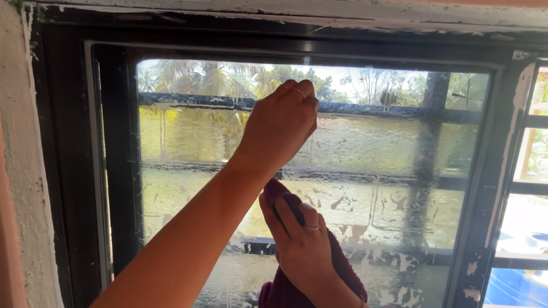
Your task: The person wets a maroon cloth in a green bowl, then wipes a soapy window pane with the cloth. They repeatedly wipe different sections of the glass, occasionally using a finger to rub spots, and continue wiping until the end of the clip.
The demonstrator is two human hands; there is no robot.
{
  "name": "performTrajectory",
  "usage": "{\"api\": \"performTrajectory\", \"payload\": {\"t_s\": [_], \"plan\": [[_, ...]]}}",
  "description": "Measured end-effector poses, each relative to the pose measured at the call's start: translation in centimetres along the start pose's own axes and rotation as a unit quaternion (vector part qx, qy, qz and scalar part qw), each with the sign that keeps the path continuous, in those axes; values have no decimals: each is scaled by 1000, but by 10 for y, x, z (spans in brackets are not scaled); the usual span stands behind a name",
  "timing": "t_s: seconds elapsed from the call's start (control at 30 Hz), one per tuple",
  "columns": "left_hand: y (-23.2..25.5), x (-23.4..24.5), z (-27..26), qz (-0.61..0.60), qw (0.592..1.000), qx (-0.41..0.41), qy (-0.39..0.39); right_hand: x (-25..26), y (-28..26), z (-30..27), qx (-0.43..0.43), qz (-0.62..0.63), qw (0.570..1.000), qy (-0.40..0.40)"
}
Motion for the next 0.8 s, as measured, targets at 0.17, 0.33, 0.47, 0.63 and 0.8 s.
{"api": "performTrajectory", "payload": {"t_s": [0.17,0.33,0.47,0.63,0.8], "plan": [[-4,9,-6,-45,999,-4,-28,4,1,3,-5,31,1000,-3],[0,10,-5,-57,998,26,-18,2,-1,5,-6,10,1000,3],[2,7,-2,-52,998,37,-23,0,1,3,-5,10,1000,21],[5,5,0,-20,999,-42,19,-2,1,1,-11,8,1000,17],[5,-5,-3,-30,998,-53,23,-1,1,1,-9,11,1000,11]]}}
Point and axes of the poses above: each hand's wrist, its own z-axis towards the middle knuckle, its own x-axis out of the back of the hand, y = z × x, the point moved 3 cm from there along z, towards the middle knuckle, and after that the axes turned 3 degrees about x, right-handed, at the moved point
